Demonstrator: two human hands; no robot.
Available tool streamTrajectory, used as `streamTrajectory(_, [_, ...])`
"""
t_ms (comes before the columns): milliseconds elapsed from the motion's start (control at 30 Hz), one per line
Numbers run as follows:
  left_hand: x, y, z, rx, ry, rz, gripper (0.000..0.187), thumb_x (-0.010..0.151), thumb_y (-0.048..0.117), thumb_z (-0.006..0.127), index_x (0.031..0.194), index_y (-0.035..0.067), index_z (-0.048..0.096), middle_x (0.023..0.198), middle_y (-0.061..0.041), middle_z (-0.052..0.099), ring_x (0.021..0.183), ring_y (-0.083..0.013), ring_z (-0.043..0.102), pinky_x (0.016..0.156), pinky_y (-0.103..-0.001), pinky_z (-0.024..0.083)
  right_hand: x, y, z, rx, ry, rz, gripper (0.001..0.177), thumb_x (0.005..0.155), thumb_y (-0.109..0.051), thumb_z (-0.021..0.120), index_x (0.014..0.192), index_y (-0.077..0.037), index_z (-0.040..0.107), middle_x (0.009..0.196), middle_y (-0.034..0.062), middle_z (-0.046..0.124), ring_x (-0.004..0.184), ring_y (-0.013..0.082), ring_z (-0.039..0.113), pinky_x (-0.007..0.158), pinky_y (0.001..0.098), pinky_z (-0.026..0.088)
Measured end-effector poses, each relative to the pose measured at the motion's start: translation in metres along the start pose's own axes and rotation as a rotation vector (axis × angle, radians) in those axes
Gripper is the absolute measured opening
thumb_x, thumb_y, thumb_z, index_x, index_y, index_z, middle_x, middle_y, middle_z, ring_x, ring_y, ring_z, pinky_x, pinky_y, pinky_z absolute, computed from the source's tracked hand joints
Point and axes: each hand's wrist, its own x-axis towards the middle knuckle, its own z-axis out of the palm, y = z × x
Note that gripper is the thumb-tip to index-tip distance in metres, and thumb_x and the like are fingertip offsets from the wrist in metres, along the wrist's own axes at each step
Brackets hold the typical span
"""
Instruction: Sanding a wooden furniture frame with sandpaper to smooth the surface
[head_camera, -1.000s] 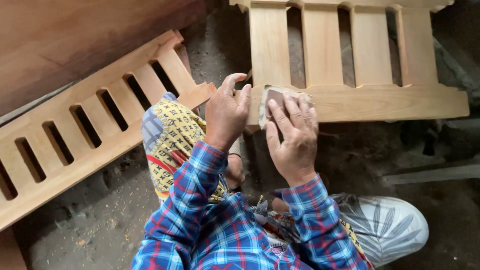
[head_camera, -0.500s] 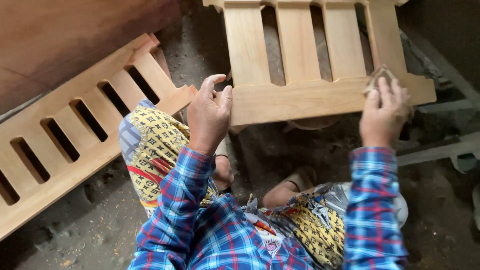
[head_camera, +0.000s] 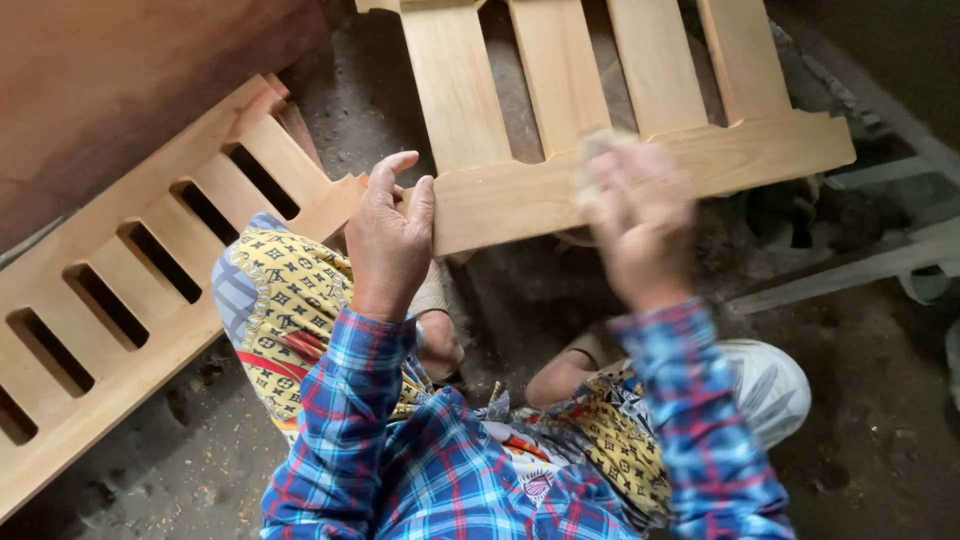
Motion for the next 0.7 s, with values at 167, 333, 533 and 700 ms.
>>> streamTrajectory(167, [0.002, 0.0, -0.001, -0.014, -0.021, -0.009, 0.031, 0.098, 0.039, 0.065, 0.129, 0.033, 0.063, 0.091, -0.012, 0.068, 0.097, -0.0404, 0.069, 0.089, -0.052, 0.053, -0.074, 0.221, -0.054, -0.321, 0.043, 0.185, 0.031, 0.103, -0.008, 0.072, 0.134, -0.006, 0.076, 0.14, 0.0174, 0.065, 0.128, 0.0393, 0.056, 0.111, 0.0495, 0.038])
streamTrajectory(333, [0.0, 0.003, 0.002, 0.001, 0.009, -0.006, 0.029, 0.099, 0.039, 0.065, 0.127, 0.032, 0.063, 0.089, -0.012, 0.067, 0.096, -0.0417, 0.069, 0.088, -0.053, 0.054, -0.082, 0.206, -0.041, -0.557, 0.103, 0.283, 0.034, 0.101, -0.015, 0.074, 0.134, -0.01, 0.079, 0.13, 0.0231, 0.069, 0.118, 0.0435, 0.063, 0.102, 0.0513, 0.044])
streamTrajectory(533, [0.0, 0.008, 0.002, 0.057, 0.008, 0.012, 0.028, 0.1, 0.036, 0.064, 0.128, 0.031, 0.063, 0.086, -0.014, 0.068, 0.093, -0.0435, 0.069, 0.086, -0.055, 0.053, -0.01, -0.073, 0.005, -0.293, 0.058, 0.124, 0.027, 0.094, -0.021, 0.074, 0.118, -0.01, 0.078, 0.121, 0.0188, 0.071, 0.117, 0.0439, 0.063, 0.101, 0.0555, 0.045])
streamTrajectory(700, [0.001, 0.0, 0.004, 0.051, 0.013, 0.071, 0.027, 0.102, 0.033, 0.064, 0.129, 0.028, 0.063, 0.085, -0.013, 0.064, 0.087, -0.0423, 0.067, 0.083, -0.053, 0.054, -0.034, -0.081, 0.014, 0.003, -0.144, 0.021, 0.04, 0.088, -0.035, 0.075, 0.126, -0.023, 0.074, 0.138, 0.0079, 0.066, 0.135, 0.0352, 0.054, 0.115, 0.0495, 0.035])
